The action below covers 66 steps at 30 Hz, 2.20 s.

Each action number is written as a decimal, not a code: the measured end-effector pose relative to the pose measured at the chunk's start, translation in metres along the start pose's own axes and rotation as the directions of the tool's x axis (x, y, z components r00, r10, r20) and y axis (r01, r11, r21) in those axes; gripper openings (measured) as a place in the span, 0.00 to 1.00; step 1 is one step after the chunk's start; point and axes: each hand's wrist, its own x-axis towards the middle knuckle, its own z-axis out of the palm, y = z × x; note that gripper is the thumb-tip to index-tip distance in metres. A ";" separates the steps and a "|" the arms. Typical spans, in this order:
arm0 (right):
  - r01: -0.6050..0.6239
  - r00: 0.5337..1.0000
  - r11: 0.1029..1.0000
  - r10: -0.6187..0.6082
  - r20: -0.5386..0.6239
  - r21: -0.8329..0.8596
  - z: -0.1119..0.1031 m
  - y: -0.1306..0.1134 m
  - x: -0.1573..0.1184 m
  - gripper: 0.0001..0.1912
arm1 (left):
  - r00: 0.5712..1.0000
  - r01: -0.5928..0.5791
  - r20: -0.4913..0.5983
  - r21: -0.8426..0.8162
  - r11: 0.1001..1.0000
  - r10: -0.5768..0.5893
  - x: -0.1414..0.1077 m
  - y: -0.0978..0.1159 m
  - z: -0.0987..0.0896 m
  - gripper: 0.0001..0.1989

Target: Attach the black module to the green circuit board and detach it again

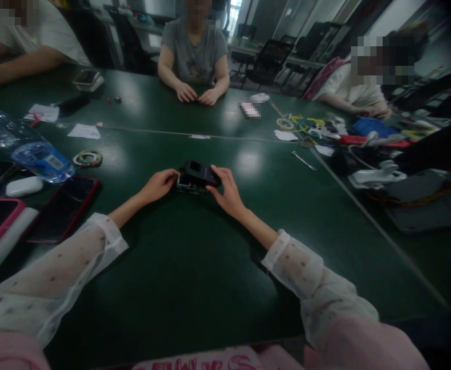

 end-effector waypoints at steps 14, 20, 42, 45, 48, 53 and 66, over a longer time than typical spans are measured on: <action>-0.291 0.913 0.948 0.235 -0.333 -0.128 -0.019 0.065 0.006 0.27 | 0.999 0.025 0.022 -0.001 1.000 -0.025 0.000 0.007 -0.003 0.12; -0.316 0.940 0.928 0.277 -0.200 -0.196 -0.014 0.071 0.001 0.25 | 0.999 0.028 0.020 -0.013 1.000 -0.028 -0.001 0.009 -0.004 0.12; -0.348 0.918 0.899 0.268 -0.292 -0.268 -0.014 0.075 0.003 0.33 | 0.964 0.016 0.267 -0.098 0.995 0.011 -0.002 -0.001 -0.021 0.31; -0.345 0.921 0.902 0.274 -0.276 -0.259 -0.014 0.073 0.003 0.32 | 0.962 -0.025 0.270 -0.003 1.000 0.025 -0.002 0.000 -0.020 0.36; -0.343 0.927 0.906 0.284 -0.243 -0.248 -0.015 0.073 0.003 0.29 | 0.972 -0.041 0.232 0.068 0.997 0.024 -0.003 0.001 -0.016 0.33; -0.341 0.933 0.913 0.300 -0.198 -0.224 -0.015 0.074 0.003 0.24 | 0.978 -0.058 0.205 0.094 0.994 0.038 -0.003 0.000 -0.012 0.28; -0.252 0.923 0.968 0.237 -0.304 -0.011 -0.019 0.056 0.007 0.27 | 0.980 -0.071 0.193 0.087 0.994 0.053 -0.004 -0.003 -0.013 0.27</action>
